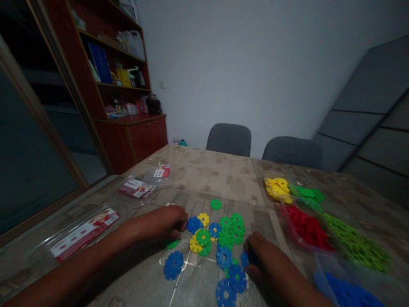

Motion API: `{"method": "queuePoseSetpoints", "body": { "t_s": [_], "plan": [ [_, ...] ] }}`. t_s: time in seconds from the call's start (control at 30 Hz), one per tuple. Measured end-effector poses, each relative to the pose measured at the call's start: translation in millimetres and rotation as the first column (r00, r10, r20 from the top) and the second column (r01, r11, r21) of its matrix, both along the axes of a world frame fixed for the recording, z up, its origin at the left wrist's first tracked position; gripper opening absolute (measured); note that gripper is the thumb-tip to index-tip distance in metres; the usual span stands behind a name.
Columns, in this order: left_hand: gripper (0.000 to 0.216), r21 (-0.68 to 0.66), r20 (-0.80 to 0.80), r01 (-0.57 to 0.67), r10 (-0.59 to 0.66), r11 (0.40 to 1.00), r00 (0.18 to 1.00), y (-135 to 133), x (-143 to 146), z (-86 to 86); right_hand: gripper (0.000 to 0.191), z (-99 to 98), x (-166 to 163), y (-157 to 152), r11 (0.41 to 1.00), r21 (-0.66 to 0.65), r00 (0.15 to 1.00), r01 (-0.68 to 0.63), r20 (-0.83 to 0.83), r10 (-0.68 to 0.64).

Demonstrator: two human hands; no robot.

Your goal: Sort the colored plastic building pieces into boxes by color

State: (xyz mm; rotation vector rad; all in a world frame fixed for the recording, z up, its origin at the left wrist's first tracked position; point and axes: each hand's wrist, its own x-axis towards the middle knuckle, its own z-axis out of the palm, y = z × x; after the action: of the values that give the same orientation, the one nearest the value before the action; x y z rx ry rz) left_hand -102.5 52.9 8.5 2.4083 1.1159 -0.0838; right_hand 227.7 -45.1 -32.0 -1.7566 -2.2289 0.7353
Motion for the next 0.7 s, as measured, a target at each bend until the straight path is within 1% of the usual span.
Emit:
{"method": "queuePoseSetpoints", "body": {
  "t_s": [0.07,0.17,0.23,0.3,0.37,0.4,0.47,0.53,0.7],
  "plan": [
    [0.017,0.052,0.082,-0.01,0.006,0.999,0.997,-3.8,6.7,-1.0,0.023,-0.1,0.9,0.6,1.0,0.0,1.0,-0.004,0.006,0.004],
    [0.03,0.081,0.17,0.039,-0.052,0.996,0.984,-13.1,21.2,-3.3,0.023,1.9,-1.0,4.2,1.0,0.028,0.999,0.013,-0.04,-0.012],
    [0.034,0.069,0.17,0.08,-0.091,0.994,0.981,-18.8,29.7,-5.4,0.024,4.0,-5.1,10.1,0.998,0.051,0.997,0.049,-0.067,-0.045],
    [0.033,0.054,0.152,0.08,-0.088,0.995,0.985,-21.9,34.0,-7.2,0.031,5.7,-11.9,18.9,0.994,0.069,0.996,0.084,-0.044,-0.081],
    [0.035,0.03,0.136,0.058,-0.061,0.998,0.989,-22.1,33.4,-7.9,0.038,6.2,-20.3,29.1,0.991,0.071,0.993,0.112,0.026,-0.114],
    [0.038,0.011,0.134,0.051,-0.052,0.999,0.99,-21.4,31.6,-7.8,0.038,5.9,-24.3,34.1,0.99,0.066,0.99,0.126,0.063,-0.13],
    [0.044,-0.023,0.133,0.042,-0.039,0.999,0.99,-19.0,26.2,-6.5,0.033,4.4,-30.3,42.6,0.987,0.054,0.982,0.15,0.108,-0.155],
    [0.045,-0.045,0.125,0.033,-0.027,0.998,0.992,-16.3,20.5,-4.3,0.027,2.1,-31.8,48.0,0.986,0.059,0.981,0.158,0.105,-0.164],
    [0.035,-0.081,0.067,-0.002,0.007,0.997,0.998,-11.0,13.2,-0.1,0.02,-0.9,-21.0,49.2,0.986,0.071,0.986,0.153,0.051,-0.157]
  ]
}}
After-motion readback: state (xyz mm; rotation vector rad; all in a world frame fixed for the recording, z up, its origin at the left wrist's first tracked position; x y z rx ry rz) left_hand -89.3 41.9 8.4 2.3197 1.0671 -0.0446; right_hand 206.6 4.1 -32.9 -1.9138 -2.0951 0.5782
